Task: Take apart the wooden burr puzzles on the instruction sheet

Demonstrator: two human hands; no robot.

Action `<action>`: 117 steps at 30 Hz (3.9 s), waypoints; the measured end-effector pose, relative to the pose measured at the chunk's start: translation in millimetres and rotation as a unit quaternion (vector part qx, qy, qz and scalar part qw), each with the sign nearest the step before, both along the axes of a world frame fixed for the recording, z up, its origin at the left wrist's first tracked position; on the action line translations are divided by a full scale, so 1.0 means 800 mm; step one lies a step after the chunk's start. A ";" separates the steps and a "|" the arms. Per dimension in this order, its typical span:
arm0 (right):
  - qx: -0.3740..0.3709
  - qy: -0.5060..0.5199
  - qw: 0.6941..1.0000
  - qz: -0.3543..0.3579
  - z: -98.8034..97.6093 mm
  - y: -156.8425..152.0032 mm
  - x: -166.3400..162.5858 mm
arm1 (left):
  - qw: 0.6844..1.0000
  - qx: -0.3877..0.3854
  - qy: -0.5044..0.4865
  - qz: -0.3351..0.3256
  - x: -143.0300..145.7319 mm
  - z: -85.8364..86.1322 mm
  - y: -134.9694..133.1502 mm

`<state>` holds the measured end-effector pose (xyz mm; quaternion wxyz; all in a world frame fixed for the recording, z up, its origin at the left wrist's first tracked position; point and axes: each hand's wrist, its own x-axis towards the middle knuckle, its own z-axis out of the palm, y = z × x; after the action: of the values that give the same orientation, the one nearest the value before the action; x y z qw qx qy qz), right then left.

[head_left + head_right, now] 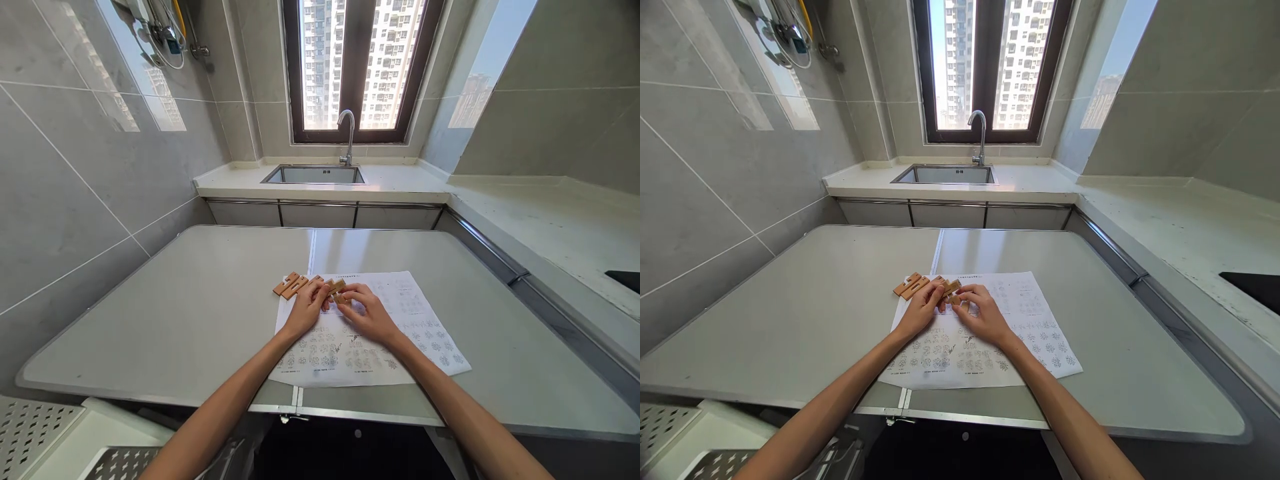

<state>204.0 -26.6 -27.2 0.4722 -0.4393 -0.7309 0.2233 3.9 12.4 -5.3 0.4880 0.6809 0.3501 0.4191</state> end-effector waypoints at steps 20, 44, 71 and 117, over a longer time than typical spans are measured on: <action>-0.041 0.039 0.998 0.013 0.012 -0.001 -0.003 | 0.987 -0.110 -0.047 -0.104 0.002 0.002 0.001; -0.006 0.009 0.999 -0.037 -0.004 0.008 0.005 | 0.981 -0.132 -0.029 -0.138 0.001 0.002 -0.005; -0.034 -0.157 0.973 -0.165 -0.021 0.011 0.010 | 0.925 0.230 0.303 0.004 -0.009 -0.012 -0.012; -0.052 -0.096 0.994 0.027 -0.004 -0.002 0.008 | 0.858 0.362 0.353 0.091 -0.014 -0.013 0.000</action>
<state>210.1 -28.4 -30.5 0.3699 -0.4630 -0.7719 0.2299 -7.4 12.3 -15.5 0.0101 0.8770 0.3828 0.2902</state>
